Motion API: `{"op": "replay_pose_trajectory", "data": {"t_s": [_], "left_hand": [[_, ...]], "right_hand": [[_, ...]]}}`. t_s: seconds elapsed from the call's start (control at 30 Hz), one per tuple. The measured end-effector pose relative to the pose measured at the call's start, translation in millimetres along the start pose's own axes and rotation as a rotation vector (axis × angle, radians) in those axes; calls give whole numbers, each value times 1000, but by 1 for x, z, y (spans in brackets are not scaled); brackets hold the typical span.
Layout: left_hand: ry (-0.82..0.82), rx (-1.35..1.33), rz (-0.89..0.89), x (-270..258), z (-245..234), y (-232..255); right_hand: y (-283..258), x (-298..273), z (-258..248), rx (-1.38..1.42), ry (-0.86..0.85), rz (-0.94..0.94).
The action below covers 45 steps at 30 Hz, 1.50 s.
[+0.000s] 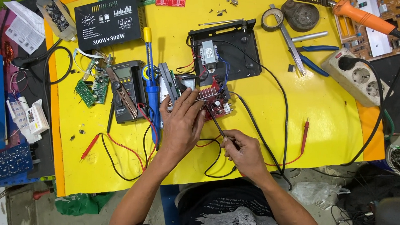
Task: The person holds a red circuit board with copper heat sinks and uses a multimeter to test connections on the board. They then use a screwdriver to adjust components on the board while it is connected to a power source.
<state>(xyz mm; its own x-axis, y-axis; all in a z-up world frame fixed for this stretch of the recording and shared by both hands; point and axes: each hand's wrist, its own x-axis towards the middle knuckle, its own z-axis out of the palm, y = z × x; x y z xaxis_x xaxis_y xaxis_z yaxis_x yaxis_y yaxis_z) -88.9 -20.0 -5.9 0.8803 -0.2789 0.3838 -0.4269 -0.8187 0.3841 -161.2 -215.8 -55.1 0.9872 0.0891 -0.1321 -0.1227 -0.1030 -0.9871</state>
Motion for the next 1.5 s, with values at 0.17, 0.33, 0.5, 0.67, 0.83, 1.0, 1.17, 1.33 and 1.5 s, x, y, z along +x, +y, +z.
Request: {"op": "replay_pose_trajectory", "data": {"t_s": [0.17,0.33,0.5,0.67,0.83,1.0,1.17,1.33,1.5], "left_hand": [[-98,184,169,24,4,-29],[-395,255,375,75,-17,-24],[-681,379,541,108,-42,-3],[-714,481,687,100,-20,-15],[-728,476,741,100,-22,-17],[-734,502,784,101,-22,-21],[-762,485,766,103,-21,-22],[-780,479,756,104,-18,-23],[-786,459,733,100,-17,-24]], "right_hand": [[0,1,-1,2,-10,9],[-6,1,-1,15,-10,23],[-2,1,-2,38,-17,51],[3,0,-2,86,-16,85],[8,2,-3,139,-30,97],[-1,3,-1,214,-43,139],[2,0,3,276,-41,155],[9,-1,6,275,-31,149],[6,0,7,273,-20,151]]}}
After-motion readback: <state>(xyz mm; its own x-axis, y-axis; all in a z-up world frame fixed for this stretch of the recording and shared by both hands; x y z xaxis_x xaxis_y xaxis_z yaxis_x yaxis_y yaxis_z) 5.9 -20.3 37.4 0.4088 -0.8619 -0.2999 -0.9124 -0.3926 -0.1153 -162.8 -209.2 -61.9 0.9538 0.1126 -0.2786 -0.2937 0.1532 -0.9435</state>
